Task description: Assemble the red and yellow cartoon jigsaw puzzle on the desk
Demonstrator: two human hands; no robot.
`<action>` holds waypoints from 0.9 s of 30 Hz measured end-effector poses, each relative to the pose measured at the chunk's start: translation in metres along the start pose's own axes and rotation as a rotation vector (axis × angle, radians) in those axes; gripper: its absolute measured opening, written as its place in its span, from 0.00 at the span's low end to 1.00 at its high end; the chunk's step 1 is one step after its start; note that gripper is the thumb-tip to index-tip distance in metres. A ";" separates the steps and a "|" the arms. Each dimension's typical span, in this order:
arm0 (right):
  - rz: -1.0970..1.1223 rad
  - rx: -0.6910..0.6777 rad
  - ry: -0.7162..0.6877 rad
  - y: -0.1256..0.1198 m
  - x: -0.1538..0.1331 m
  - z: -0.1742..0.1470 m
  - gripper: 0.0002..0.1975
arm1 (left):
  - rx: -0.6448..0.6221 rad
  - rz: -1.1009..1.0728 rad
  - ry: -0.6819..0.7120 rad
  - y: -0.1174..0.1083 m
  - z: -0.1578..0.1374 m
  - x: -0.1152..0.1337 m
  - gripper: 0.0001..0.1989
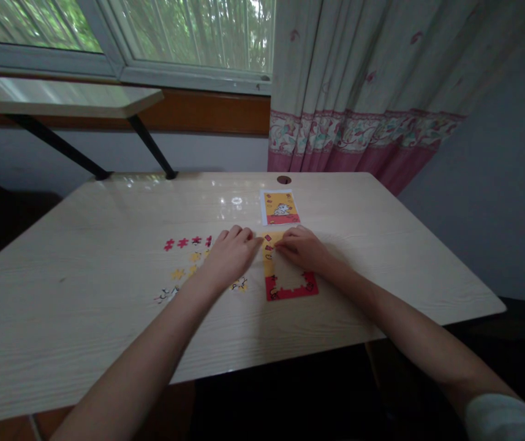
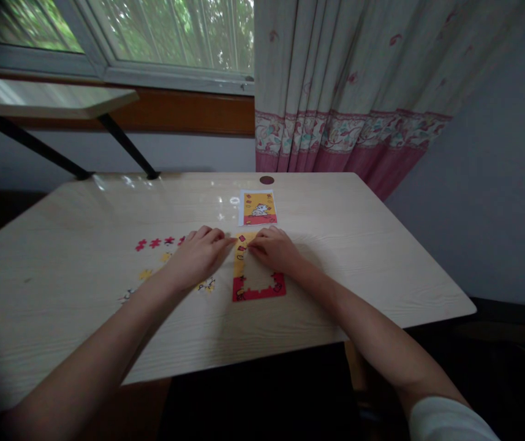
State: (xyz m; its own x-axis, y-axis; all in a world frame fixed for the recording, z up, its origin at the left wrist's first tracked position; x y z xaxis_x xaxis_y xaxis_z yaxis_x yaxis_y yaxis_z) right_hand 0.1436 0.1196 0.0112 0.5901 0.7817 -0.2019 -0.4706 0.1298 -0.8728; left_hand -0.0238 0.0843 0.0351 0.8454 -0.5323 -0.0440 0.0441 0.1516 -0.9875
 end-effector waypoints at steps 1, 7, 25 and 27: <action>0.005 0.002 0.000 0.000 0.000 0.000 0.09 | 0.012 -0.003 -0.017 0.000 -0.001 -0.004 0.17; -0.003 0.000 -0.004 -0.002 -0.001 0.002 0.08 | 0.021 -0.007 -0.021 0.006 -0.002 -0.012 0.14; 0.119 0.062 0.115 0.004 0.003 0.003 0.01 | 0.061 -0.219 -0.035 0.010 0.005 0.011 0.13; 0.162 0.094 0.143 0.001 0.003 0.003 0.01 | 0.093 -0.316 -0.055 0.011 0.008 0.009 0.12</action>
State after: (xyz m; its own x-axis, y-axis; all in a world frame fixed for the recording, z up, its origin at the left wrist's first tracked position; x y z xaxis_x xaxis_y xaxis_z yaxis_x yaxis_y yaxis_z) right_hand 0.1433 0.1237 0.0111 0.5856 0.7036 -0.4025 -0.6217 0.0712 -0.7800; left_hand -0.0113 0.0873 0.0254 0.8094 -0.5199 0.2729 0.3549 0.0628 -0.9328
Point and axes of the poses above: each hand's wrist, its own z-axis towards the middle knuckle, its own y-axis out of the palm, x = y × z, the point moved 4 cm from there along z, towards the middle knuckle, and after that the axes turned 4 degrees about -z, right-handed, at the moved point
